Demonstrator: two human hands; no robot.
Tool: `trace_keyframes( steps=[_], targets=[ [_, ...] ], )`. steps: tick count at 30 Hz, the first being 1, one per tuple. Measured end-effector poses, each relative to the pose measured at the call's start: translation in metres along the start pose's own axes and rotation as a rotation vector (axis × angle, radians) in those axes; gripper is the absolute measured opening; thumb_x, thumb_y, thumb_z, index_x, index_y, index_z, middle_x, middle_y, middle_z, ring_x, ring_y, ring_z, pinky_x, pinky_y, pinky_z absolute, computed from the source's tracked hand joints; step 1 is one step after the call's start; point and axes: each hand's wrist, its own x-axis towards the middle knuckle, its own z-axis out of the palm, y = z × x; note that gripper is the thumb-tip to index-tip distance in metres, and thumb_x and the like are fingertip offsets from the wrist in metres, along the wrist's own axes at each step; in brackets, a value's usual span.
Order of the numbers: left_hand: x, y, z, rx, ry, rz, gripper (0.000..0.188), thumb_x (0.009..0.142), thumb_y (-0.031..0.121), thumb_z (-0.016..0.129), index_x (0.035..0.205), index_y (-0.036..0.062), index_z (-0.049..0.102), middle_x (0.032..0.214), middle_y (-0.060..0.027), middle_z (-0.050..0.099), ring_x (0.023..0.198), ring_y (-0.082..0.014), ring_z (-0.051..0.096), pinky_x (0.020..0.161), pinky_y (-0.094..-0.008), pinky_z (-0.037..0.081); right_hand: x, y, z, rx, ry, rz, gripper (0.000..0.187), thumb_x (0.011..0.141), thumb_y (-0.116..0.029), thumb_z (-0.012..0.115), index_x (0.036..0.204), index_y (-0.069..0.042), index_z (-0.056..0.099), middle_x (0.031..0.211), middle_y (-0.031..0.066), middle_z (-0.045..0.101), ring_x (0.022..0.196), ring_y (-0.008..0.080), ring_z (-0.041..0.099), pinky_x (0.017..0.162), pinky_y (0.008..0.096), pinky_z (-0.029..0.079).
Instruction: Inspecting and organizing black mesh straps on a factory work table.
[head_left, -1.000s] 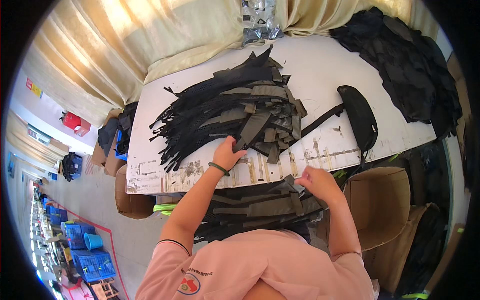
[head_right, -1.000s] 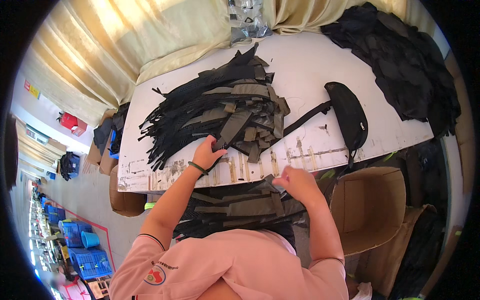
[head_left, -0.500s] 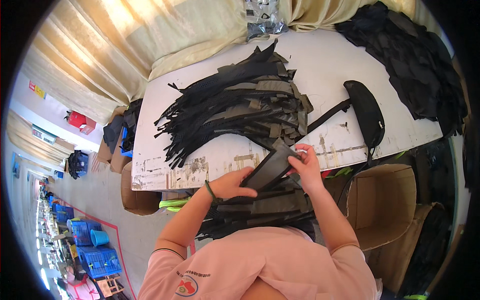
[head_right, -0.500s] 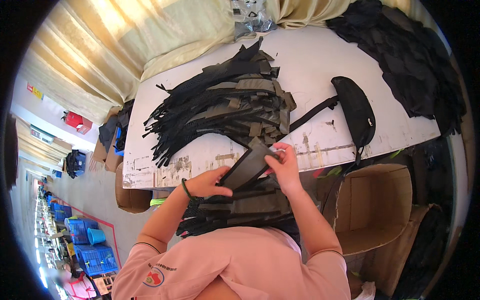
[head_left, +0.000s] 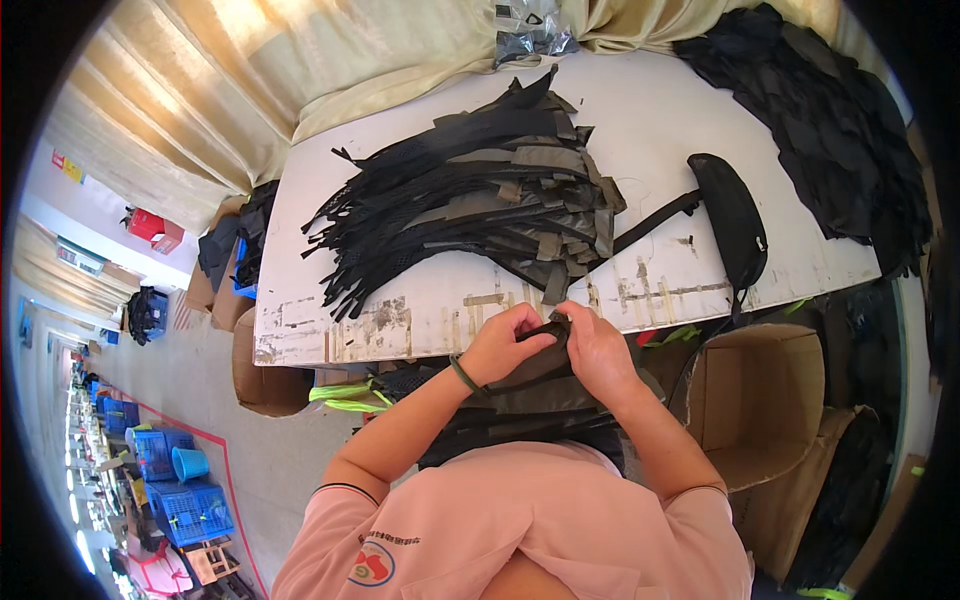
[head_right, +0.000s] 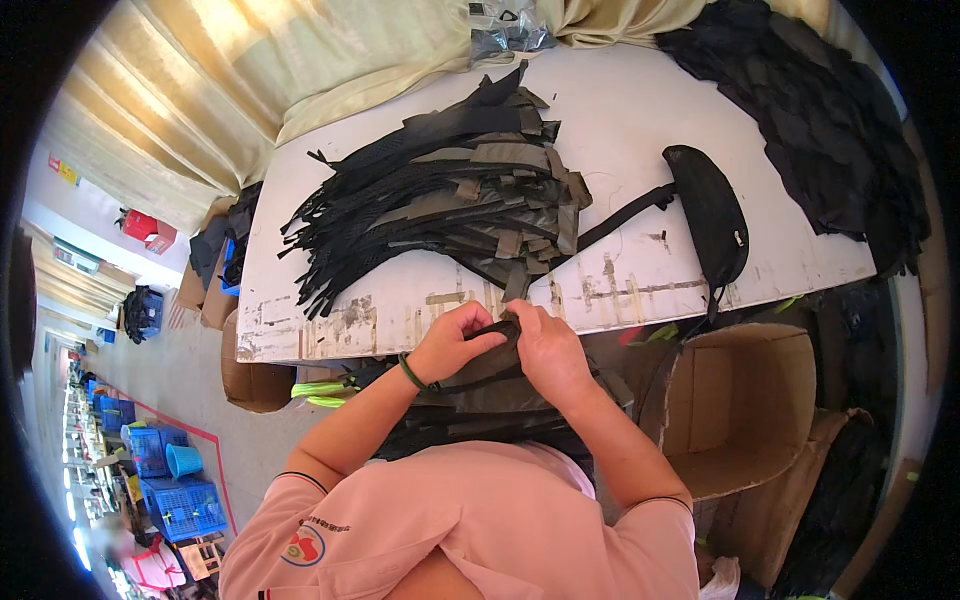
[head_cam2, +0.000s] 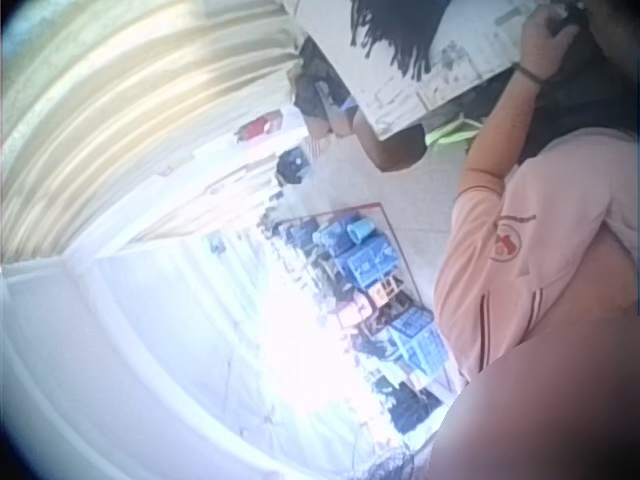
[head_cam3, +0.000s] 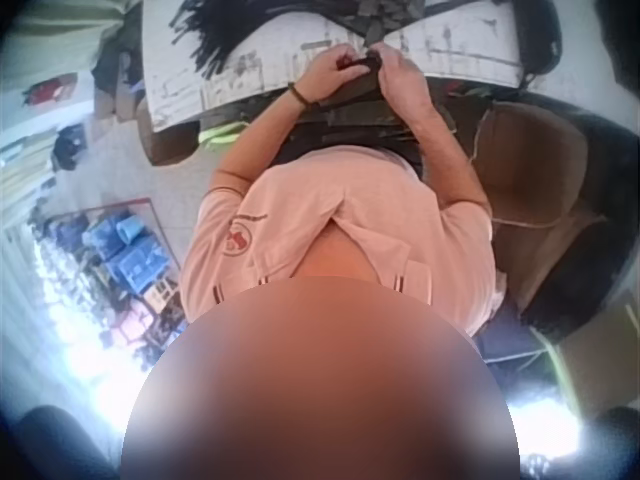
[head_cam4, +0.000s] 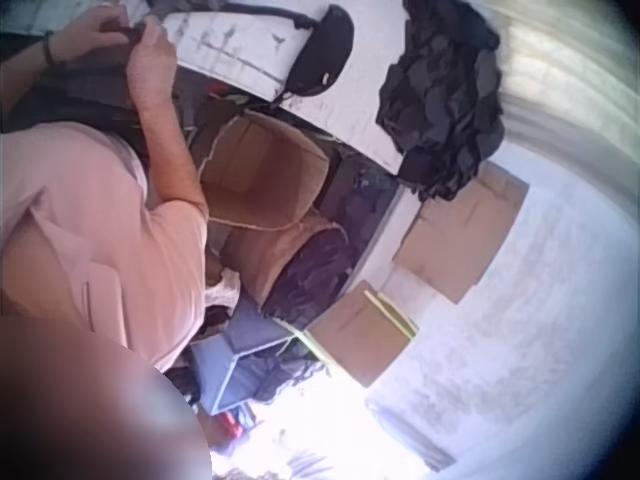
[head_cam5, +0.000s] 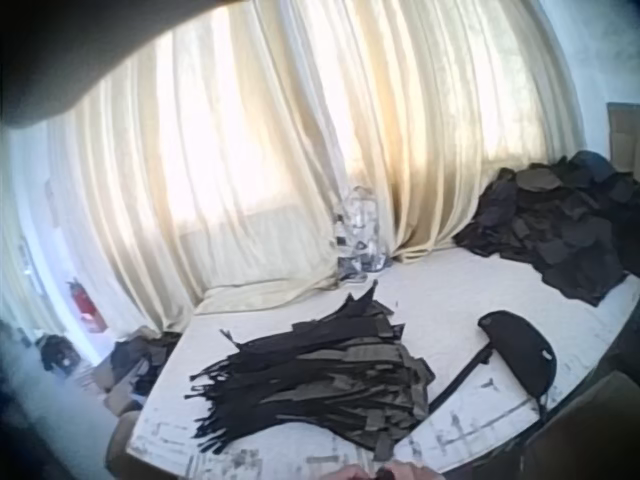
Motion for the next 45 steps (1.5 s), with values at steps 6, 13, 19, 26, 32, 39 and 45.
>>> trace_keyframes(
  steps=[6,13,19,26,32,39,45],
  targets=[
    [-0.01,-0.004,0.005,-0.053,-0.092,-0.023,0.02,0.081,0.007,0.073,0.083,0.0042,0.053,0.074,0.0043,0.05,0.066,-0.0033,0.043,0.058,-0.0225,0.04,0.007,0.005,-0.011,0.048,-0.178,-0.062,0.012,0.081,-0.012,0.065,0.09,-0.008,0.058,0.078,0.0111,0.059,0.072,0.0313,0.062,0.06,0.0394,0.049],
    [-0.028,0.012,0.008,0.275,-0.053,0.407,0.02,0.079,0.006,0.072,0.08,0.0028,0.053,0.075,-0.0041,0.051,0.066,-0.0138,0.05,0.059,-0.029,0.043,0.016,0.014,-0.01,0.159,-0.009,-0.023,0.015,0.08,-0.016,0.066,0.075,-0.005,0.057,0.067,0.0104,0.057,0.063,0.0267,0.058,0.059,0.0372,0.047],
    [-0.031,0.014,0.005,0.194,-0.063,0.13,0.015,0.083,0.01,0.067,0.082,0.0036,0.054,0.076,-0.0099,0.054,0.066,-0.022,0.052,0.062,-0.033,0.045,-0.006,0.023,0.012,1.078,-0.328,0.84,0.017,0.085,-0.017,0.061,0.073,-0.005,0.058,0.068,-0.0016,0.054,0.064,0.0082,0.047,0.058,0.0258,0.039],
    [-0.021,0.003,-0.004,-0.333,-0.157,-0.036,0.014,0.088,0.004,0.062,0.101,-0.0005,0.061,0.092,-0.0005,0.062,0.084,-0.0081,0.055,0.077,-0.0242,0.046,-0.015,0.02,0.004,1.635,-0.412,0.773,0.016,0.091,-0.021,0.059,0.093,-0.006,0.062,0.087,-0.0018,0.061,0.079,0.0077,0.055,0.072,0.0227,0.043],
    [-0.018,0.003,-0.012,-0.462,-0.119,-0.022,0.017,0.09,0.0,0.055,0.105,0.0,0.063,0.098,-0.0006,0.062,0.091,-0.0086,0.056,0.084,-0.0241,0.045,-0.025,0.007,-0.006,1.71,-0.617,0.632,0.018,0.087,-0.012,0.066,0.102,-0.004,0.058,0.098,0.0034,0.062,0.087,0.014,0.059,0.082,0.0286,0.048],
    [-0.017,0.019,-0.015,-0.345,-0.19,-0.06,0.02,0.09,0.004,0.057,0.109,0.0014,0.062,0.095,-0.001,0.062,0.089,-0.0088,0.056,0.081,-0.0246,0.046,-0.031,0.007,-0.01,1.602,-0.371,0.822,0.012,0.088,-0.01,0.064,0.096,-0.004,0.057,0.081,0.0024,0.062,0.068,0.0117,0.057,0.064,0.0265,0.048],
    [-0.017,0.011,0.0,-0.083,-0.117,0.002,0.027,0.088,0.02,0.066,0.108,0.0023,0.063,0.084,-0.0016,0.061,0.075,-0.0074,0.051,0.066,-0.025,0.043,-0.022,0.005,-0.024,0.648,-0.142,0.431,0.017,0.089,-0.012,0.064,0.101,-0.004,0.055,0.066,-0.0018,0.052,0.058,0.0061,0.045,0.054,0.0234,0.04]
  ],
)
